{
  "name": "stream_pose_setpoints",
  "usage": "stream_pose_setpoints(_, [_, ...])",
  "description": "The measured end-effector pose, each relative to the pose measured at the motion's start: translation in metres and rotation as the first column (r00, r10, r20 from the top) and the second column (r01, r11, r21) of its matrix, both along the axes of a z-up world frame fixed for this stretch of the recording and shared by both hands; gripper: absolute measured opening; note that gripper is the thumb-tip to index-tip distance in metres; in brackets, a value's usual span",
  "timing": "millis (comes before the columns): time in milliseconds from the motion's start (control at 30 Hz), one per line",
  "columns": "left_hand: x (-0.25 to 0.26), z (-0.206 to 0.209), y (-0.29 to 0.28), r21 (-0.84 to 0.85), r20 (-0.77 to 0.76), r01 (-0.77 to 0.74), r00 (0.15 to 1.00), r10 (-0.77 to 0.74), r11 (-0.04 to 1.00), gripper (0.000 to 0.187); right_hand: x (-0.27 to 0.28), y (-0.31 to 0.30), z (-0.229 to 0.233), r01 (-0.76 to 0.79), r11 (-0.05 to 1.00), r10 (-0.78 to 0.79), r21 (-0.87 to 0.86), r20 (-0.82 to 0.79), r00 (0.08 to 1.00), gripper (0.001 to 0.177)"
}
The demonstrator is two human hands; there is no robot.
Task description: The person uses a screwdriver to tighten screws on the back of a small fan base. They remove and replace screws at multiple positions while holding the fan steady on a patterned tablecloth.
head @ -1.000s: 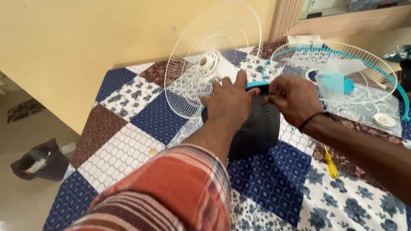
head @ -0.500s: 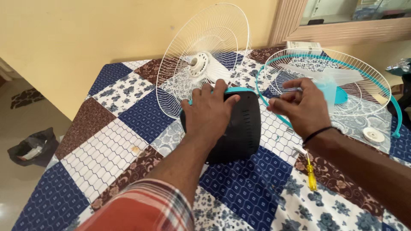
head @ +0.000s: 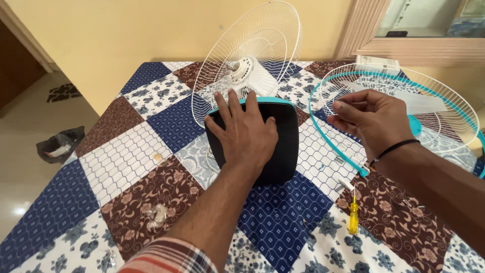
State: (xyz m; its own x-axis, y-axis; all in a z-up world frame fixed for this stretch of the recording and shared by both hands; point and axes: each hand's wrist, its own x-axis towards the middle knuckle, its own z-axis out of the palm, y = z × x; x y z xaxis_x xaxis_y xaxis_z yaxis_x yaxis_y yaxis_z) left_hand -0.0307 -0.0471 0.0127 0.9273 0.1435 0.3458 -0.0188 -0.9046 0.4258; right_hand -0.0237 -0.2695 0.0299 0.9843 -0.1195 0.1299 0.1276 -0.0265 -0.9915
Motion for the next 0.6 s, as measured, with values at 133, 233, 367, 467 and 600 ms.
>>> stream_pose_setpoints(133, [-0.010,0.017,-0.019,-0.119,0.222,0.060,0.975,-0.032,0.991,0.062,-0.001,-0.003,0.011,0.003,0.984,0.022,0.176,-0.140,0.990,0.013])
stream_pose_setpoints(233, [-0.018,0.031,-0.039,-0.307,0.289,0.238,0.946,-0.148,0.921,0.043,0.004,-0.002,0.023,0.008,0.959,0.068,0.284,-0.256,0.964,0.014])
stream_pose_setpoints(367, [-0.021,0.051,-0.065,-0.446,0.375,0.445,0.881,-0.290,0.776,0.031,0.008,-0.002,0.032,-0.097,0.929,0.204,0.356,-0.277,0.939,0.020])
stream_pose_setpoints(467, [-0.022,0.058,-0.080,-0.521,0.379,0.475,0.873,-0.307,0.709,0.027,0.007,-0.011,0.032,-0.124,0.937,0.218,0.325,-0.270,0.938,0.022])
stream_pose_setpoints(600, [-0.024,0.056,-0.092,-0.575,0.395,0.498,0.864,-0.312,0.649,0.025,0.005,-0.028,0.029,-0.126,0.933,0.220,0.338,-0.255,0.942,0.018])
